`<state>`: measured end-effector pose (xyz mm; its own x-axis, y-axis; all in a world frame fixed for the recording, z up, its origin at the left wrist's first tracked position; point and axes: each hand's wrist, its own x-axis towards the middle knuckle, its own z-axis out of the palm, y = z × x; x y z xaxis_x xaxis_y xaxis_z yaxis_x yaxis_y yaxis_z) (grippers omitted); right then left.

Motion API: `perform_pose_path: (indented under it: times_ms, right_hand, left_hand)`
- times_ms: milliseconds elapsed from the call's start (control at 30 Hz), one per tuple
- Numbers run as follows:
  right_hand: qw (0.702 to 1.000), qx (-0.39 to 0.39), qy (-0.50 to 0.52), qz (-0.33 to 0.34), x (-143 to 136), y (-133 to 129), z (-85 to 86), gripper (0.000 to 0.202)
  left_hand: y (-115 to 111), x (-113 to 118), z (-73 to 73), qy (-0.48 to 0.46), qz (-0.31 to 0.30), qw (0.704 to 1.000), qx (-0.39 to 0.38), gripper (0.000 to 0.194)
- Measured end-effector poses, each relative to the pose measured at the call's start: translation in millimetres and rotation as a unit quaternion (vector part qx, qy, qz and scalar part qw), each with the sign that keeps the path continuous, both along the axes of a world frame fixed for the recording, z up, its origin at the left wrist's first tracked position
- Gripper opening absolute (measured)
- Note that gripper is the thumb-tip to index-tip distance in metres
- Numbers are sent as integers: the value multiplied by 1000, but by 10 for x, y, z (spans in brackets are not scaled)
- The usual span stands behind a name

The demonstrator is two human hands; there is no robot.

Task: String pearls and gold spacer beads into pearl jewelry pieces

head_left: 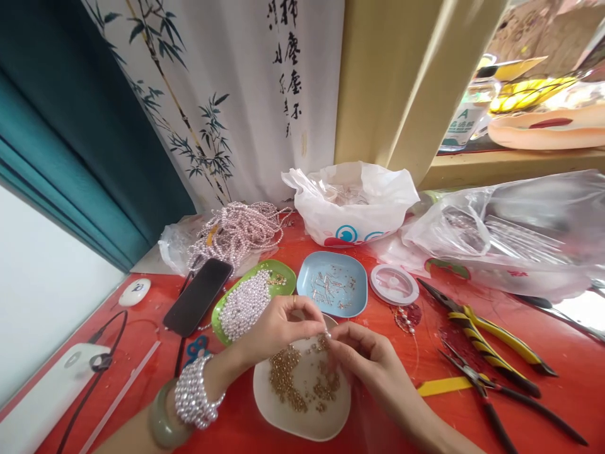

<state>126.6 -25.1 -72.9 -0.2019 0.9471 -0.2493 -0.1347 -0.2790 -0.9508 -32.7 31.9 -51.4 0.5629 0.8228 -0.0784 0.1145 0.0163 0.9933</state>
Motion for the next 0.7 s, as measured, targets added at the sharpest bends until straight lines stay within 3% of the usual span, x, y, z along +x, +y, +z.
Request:
perform_pose_path:
  times_ms: [167, 300, 400, 533, 700]
  right_hand:
    - [999, 35, -11, 31, -9, -33, 27, 26]
    - [997, 58, -39, 37, 18, 4, 40, 22]
    - [992, 69, -62, 81, 126, 75, 103, 18]
    - [978, 87, -138, 130, 372, 225, 226, 15]
    - [976, 80, -135, 154, 633, 371, 311, 17]
  left_hand:
    - [-54, 7, 12, 29, -12, 997, 72, 9]
    - [-54, -3, 47, 23, 12, 997, 71, 13]
    - [-2, -32, 79, -33, 89, 995, 24, 13]
    - [136, -122, 118, -132, 220, 966, -24, 10]
    - [334, -282, 80, -210, 292, 932, -48, 4]
